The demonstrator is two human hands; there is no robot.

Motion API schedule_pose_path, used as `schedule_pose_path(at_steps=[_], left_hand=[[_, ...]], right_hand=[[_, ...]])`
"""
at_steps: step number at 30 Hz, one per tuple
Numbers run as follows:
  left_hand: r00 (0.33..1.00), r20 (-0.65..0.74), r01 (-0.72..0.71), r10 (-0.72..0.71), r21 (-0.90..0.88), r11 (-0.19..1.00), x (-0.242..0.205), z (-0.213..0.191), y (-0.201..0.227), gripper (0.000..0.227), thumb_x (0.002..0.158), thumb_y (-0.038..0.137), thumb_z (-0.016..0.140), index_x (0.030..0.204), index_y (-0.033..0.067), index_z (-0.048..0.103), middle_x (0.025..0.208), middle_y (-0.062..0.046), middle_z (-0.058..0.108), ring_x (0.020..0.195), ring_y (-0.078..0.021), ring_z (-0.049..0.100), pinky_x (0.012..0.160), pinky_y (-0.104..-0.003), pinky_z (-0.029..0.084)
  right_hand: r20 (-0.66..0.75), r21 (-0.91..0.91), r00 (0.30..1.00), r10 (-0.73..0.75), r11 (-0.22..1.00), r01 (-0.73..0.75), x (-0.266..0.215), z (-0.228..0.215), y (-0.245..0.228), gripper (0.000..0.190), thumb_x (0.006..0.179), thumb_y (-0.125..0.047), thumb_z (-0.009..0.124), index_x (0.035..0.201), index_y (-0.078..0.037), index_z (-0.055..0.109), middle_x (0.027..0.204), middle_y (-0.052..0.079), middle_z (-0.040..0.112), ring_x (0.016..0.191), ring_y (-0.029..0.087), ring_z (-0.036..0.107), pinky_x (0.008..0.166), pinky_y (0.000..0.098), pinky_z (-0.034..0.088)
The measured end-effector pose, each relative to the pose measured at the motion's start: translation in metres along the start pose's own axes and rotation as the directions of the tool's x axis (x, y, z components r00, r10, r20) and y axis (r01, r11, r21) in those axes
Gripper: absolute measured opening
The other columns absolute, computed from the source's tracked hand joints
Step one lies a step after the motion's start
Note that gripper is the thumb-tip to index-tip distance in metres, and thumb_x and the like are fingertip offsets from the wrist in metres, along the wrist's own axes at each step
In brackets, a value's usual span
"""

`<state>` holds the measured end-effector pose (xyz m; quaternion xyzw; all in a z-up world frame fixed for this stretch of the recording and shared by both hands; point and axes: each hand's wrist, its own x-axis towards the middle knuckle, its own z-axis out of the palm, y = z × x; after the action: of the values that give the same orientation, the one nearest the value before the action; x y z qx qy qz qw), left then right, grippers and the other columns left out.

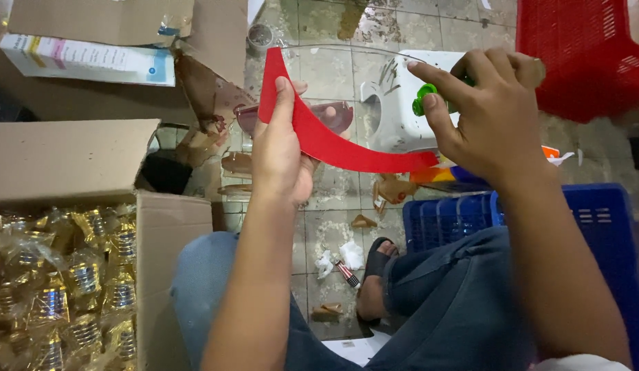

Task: Cleaning red plastic trophy components with a cloth and assembling them onto bases.

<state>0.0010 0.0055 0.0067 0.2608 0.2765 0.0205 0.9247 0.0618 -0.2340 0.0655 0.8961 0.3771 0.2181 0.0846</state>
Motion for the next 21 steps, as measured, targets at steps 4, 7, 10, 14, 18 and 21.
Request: schedule_pose_path(at_steps=[4, 7, 10, 14, 18, 21], left_hand=[[1.0, -0.027, -0.013, 0.015, 0.078, 0.997, -0.003, 0.004, 0.001, 0.042, 0.1, 0.04, 0.049, 0.124, 0.0062, 0.058, 0.089, -0.013, 0.063, 0.083, -0.0208, 0.068, 0.069, -0.045, 0.066], [0.999, 0.021, -0.03, 0.029, 0.03, 0.999, 0.0, 0.002, -0.003, 0.038, 0.1, 0.038, 0.052, 0.121, 0.007, 0.059, 0.087, -0.008, 0.058, 0.082, -0.0205, 0.068, 0.063, -0.043, 0.065], [1.0, -0.002, -0.011, 0.011, 0.033, 0.999, -0.003, 0.006, -0.004, 0.043, 0.097, 0.039, 0.054, 0.124, 0.0046, 0.059, 0.093, -0.009, 0.057, 0.084, -0.0218, 0.067, 0.063, -0.044, 0.064], [0.999, -0.017, 0.029, -0.027, 0.094, 0.995, -0.004, 0.005, -0.006, 0.04, 0.099, 0.041, 0.052, 0.121, 0.0084, 0.061, 0.096, -0.007, 0.057, 0.084, -0.0214, 0.068, 0.065, -0.043, 0.06], [0.999, 0.029, 0.026, -0.029, 0.093, 0.995, -0.002, 0.004, -0.01, 0.042, 0.1, 0.039, 0.052, 0.125, 0.0064, 0.059, 0.093, -0.013, 0.068, 0.08, -0.0186, 0.069, 0.058, -0.031, 0.055], [0.999, 0.029, 0.04, -0.043, 0.103, 0.994, 0.0, 0.003, -0.012, 0.039, 0.1, 0.041, 0.053, 0.12, 0.0089, 0.061, 0.096, -0.015, 0.072, 0.081, -0.02, 0.07, 0.061, -0.031, 0.054]], right_hand=[[0.026, 0.024, 0.999, 0.018, 1.0, -0.019, 0.008, 0.0, -0.001, 0.039, 0.115, -0.025, 0.056, 0.145, -0.018, 0.08, 0.101, 0.011, 0.063, 0.097, 0.026, 0.054, 0.093, 0.0413, 0.036], [-0.03, 0.129, 1.0, -0.001, 0.992, 0.004, 0.02, -0.001, -0.005, 0.037, 0.114, -0.02, 0.06, 0.142, -0.012, 0.082, 0.099, 0.011, 0.058, 0.098, 0.028, 0.049, 0.094, 0.0433, 0.031], [-0.072, 0.131, 0.997, -0.04, 0.99, 0.049, 0.036, 0.004, -0.007, 0.034, 0.115, -0.021, 0.062, 0.14, -0.014, 0.084, 0.097, 0.009, 0.054, 0.095, 0.027, 0.049, 0.098, 0.0443, 0.028], [-0.105, 0.127, 0.988, -0.114, 0.984, 0.127, 0.058, 0.012, -0.018, 0.034, 0.115, -0.023, 0.058, 0.138, -0.016, 0.082, 0.095, 0.01, 0.055, 0.088, 0.025, 0.051, 0.095, 0.0416, 0.035], [-0.146, 0.066, 0.975, -0.166, 0.982, 0.177, 0.072, 0.013, -0.029, 0.032, 0.114, -0.028, 0.063, 0.138, -0.019, 0.081, 0.095, 0.008, 0.054, 0.09, 0.025, 0.049, 0.094, 0.0391, 0.034], [-0.171, 0.042, 0.967, -0.189, 0.979, 0.199, 0.075, 0.015, -0.031, 0.03, 0.115, -0.028, 0.064, 0.137, -0.02, 0.082, 0.098, 0.008, 0.057, 0.09, 0.025, 0.051, 0.097, 0.0383, 0.034]])
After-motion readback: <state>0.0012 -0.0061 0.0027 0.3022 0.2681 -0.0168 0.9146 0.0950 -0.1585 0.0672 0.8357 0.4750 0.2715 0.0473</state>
